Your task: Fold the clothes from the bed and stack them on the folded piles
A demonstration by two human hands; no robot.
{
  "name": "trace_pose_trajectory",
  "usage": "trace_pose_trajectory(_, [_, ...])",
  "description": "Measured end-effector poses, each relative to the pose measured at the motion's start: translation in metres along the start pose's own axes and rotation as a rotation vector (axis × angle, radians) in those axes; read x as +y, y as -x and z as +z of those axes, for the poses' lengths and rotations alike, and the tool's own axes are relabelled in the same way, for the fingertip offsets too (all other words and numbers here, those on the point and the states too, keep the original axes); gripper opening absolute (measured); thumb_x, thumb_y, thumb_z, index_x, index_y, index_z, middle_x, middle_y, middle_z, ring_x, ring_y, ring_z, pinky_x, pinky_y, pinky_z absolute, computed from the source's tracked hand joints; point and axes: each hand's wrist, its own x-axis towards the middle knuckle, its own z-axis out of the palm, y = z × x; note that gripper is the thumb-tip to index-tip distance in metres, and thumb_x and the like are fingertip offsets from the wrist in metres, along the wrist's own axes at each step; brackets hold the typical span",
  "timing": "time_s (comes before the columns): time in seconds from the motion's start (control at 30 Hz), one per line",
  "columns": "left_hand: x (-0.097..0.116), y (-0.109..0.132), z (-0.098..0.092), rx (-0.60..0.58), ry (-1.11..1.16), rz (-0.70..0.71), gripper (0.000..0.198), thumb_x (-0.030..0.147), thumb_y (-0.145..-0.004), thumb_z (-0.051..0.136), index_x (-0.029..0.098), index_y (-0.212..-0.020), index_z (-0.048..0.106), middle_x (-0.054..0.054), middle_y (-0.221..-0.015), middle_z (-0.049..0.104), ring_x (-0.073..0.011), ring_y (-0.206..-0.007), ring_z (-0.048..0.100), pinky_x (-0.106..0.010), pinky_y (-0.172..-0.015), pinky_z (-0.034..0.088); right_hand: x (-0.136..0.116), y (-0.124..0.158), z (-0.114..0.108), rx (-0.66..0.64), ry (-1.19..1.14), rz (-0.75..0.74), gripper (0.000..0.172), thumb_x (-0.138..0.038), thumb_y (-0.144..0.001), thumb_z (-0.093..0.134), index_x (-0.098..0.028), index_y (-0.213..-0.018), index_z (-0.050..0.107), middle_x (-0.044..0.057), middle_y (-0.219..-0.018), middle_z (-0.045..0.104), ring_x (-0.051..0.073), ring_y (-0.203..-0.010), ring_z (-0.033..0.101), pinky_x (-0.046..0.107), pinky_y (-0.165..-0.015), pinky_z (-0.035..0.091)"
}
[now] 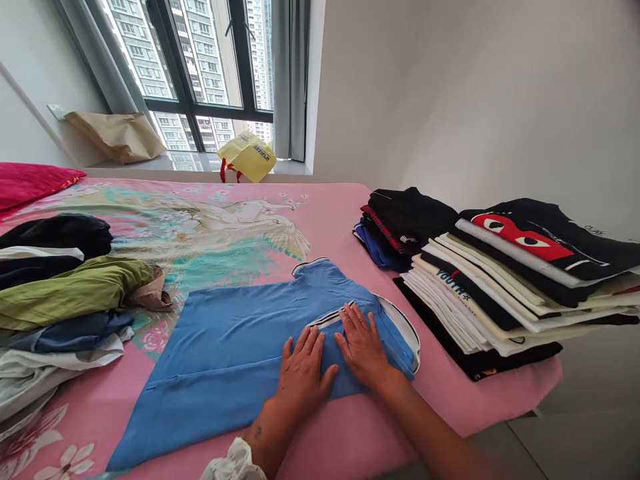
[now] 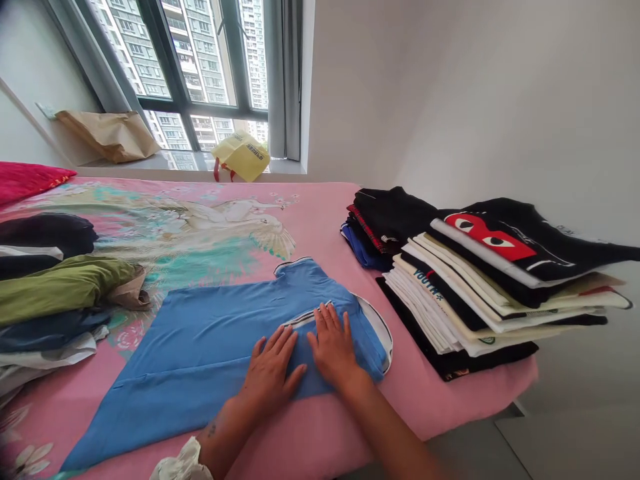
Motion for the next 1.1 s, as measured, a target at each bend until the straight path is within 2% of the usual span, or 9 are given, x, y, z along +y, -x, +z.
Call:
trace_pose_trajectory(0.13, [-0.007,-0.009,0.0,-0.018,0.01,-0.019,0.066,0.048,-0.084,0.048,0.022,-0.143,0.032,-0.012,-0.15,0.03,-0.032,-0.139,0.025,-0.063,-0.111,0.009,-0.003,-0.001,0.007,-0.033,-0.005,0.004,0.057,-0.042,-0.091,0.036,-0.017,-0.142,0.034,0.01,-0.15,0.027,0.028,-0.14,0.02,0.056,-0.111,0.013])
trace_pose_trajectory(0.3, [-0.048,-0.001,-0.018,-0.061,0.107,-0.038,0.057,0.048,-0.09,0.036,0.024,-0.141,0.034,-0.008,-0.149,0.034,-0.0241,-0.138,0.027,-0.054,-0.113,0.018,0.006,-0.017,-0.008,-0.043,-0.028,-0.014,0.045,-0.039,-0.091,0.039,-0.019,-0.128,0.052,0.01,-0.137,0.049,0.028,-0.129,0.04,0.054,-0.108,0.023])
trace_pose_trajectory(0.43, [-0.133,-0.006,-0.064,0.045,-0.016,-0.221,0.044,0.038,-0.092,0.033,0.023,-0.13,0.049,-0.007,-0.142,0.046,-0.0232,-0.136,0.033,-0.051,-0.111,0.023,0.023,-0.062,-0.023,0.09,-0.053,-0.139,0.035,-0.032,-0.092,0.038,-0.019,-0.117,0.059,0.009,-0.124,0.059,0.022,-0.118,0.05,0.039,-0.104,0.032])
trace_pose_trajectory(0.53, [-0.207,-0.016,-0.095,0.026,-0.184,-0.358,0.045,0.032,-0.09,0.034,0.017,-0.129,0.051,-0.009,-0.141,0.047,-0.0254,-0.135,0.033,-0.049,-0.11,0.026,0.032,-0.113,-0.018,0.076,-0.051,-0.192,0.034,-0.027,-0.091,0.041,-0.014,-0.118,0.057,0.011,-0.122,0.059,0.02,-0.118,0.048,0.033,-0.104,0.033])
trace_pose_trajectory(0.6, [-0.248,-0.024,-0.107,-0.032,-0.271,-0.414,0.044,0.028,-0.089,0.034,0.017,-0.128,0.052,-0.009,-0.14,0.048,-0.0242,-0.135,0.034,-0.044,-0.11,0.028,0.034,-0.149,-0.01,0.028,-0.038,-0.165,0.035,-0.024,-0.09,0.043,-0.012,-0.12,0.055,0.012,-0.125,0.056,0.019,-0.121,0.046,0.031,-0.106,0.03])
trace_pose_trajectory(0.7, [-0.287,-0.035,-0.111,-0.102,-0.317,-0.452,0.046,0.022,-0.085,0.035,0.017,-0.127,0.053,-0.008,-0.137,0.051,-0.0221,-0.133,0.037,-0.038,-0.111,0.027,0.035,-0.196,0.003,-0.057,-0.014,-0.076,0.04,-0.021,-0.088,0.046,-0.012,-0.127,0.05,0.013,-0.133,0.048,0.02,-0.126,0.041,0.03,-0.107,0.029])
trace_pose_trajectory(0.83, [-0.308,-0.048,-0.106,-0.162,-0.287,-0.432,0.052,0.015,-0.078,0.038,0.019,-0.127,0.053,-0.004,-0.134,0.053,-0.0185,-0.124,0.047,-0.028,-0.106,0.034,0.04,-0.24,0.02,-0.134,0.006,0.026,0.051,-0.021,-0.082,0.052,-0.015,-0.133,0.045,0.014,-0.138,0.043,0.025,-0.127,0.039,0.036,-0.104,0.033])
trace_pose_trajectory(1.0, [-0.31,-0.063,-0.11,-0.261,-0.314,-0.394,0.053,0.011,-0.067,0.045,0.024,-0.117,0.06,-0.004,-0.111,0.064,-0.0202,-0.103,0.06,-0.027,-0.086,0.046,0.045,-0.27,0.033,-0.207,0.006,0.176,0.074,-0.016,-0.064,0.063,-0.015,-0.135,0.042,0.016,-0.126,0.054,0.028,-0.113,0.053,0.036,-0.091,0.043])
trace_pose_trajectory(1.1, [-0.301,-0.066,-0.119,-0.284,-0.366,-0.383,0.045,0.012,-0.065,0.046,0.024,-0.105,0.064,-0.006,-0.102,0.066,-0.024,-0.096,0.061,-0.032,-0.078,0.046,0.04,-0.273,0.03,-0.21,-0.03,0.196,0.06,-0.013,-0.059,0.062,-0.016,-0.118,0.057,0.013,-0.109,0.064,0.026,-0.097,0.06,0.031,-0.08,0.046])
